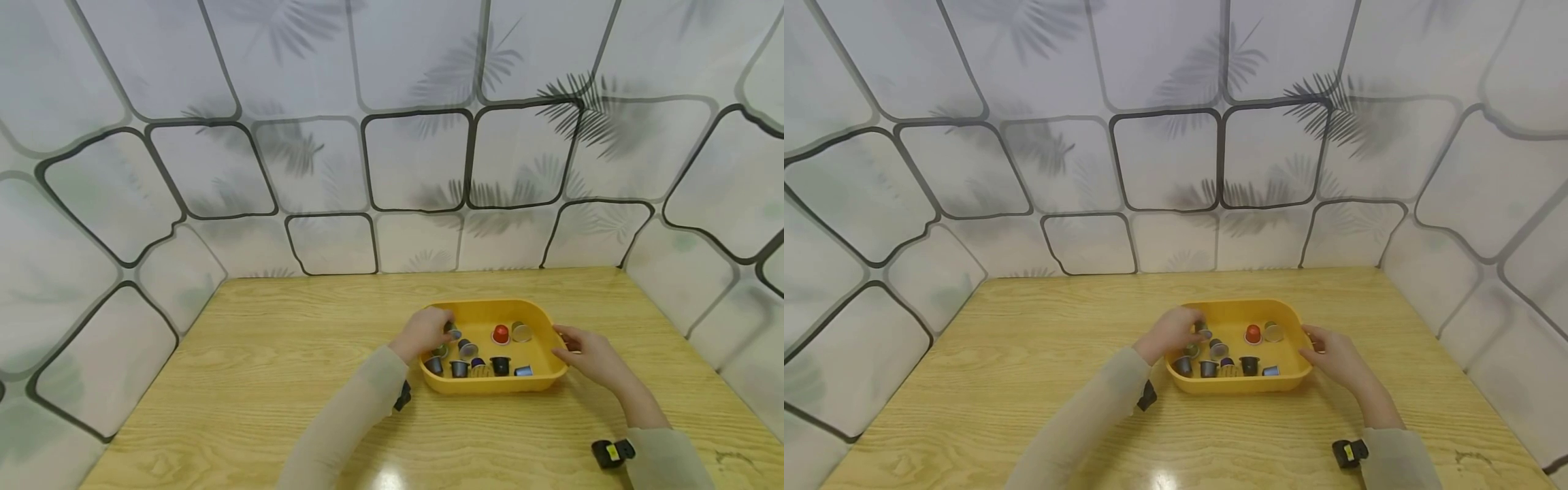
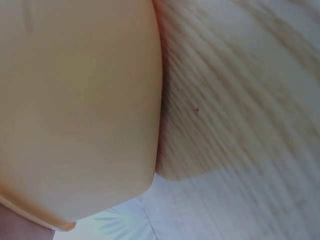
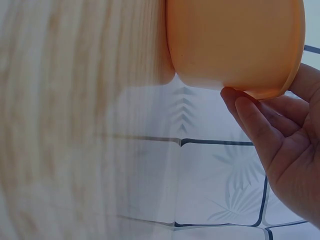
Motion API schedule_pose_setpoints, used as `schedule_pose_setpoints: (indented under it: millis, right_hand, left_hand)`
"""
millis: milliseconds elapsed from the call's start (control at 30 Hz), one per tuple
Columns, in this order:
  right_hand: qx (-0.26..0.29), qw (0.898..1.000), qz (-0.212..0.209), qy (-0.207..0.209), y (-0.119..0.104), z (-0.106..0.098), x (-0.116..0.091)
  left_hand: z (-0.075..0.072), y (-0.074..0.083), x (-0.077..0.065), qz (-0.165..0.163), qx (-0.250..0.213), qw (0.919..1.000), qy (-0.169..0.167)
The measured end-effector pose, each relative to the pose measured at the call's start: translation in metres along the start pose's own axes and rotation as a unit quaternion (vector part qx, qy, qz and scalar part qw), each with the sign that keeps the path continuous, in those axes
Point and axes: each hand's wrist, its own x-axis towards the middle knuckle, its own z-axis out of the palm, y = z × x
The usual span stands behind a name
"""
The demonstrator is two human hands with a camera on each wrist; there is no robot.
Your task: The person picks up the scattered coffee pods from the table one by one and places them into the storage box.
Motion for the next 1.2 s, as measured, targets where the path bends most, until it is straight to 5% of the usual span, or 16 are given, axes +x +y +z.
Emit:
schedule_pose_setpoints:
  millis: [1200]
  right_hand:
    - [0.006,1.000,0.009,-0.005,-0.0005,-0.0005,0.0012]
  left_hand:
    - [0.0043,0.0040,0.0063,0.001,0.043,0.9970,-0.064]
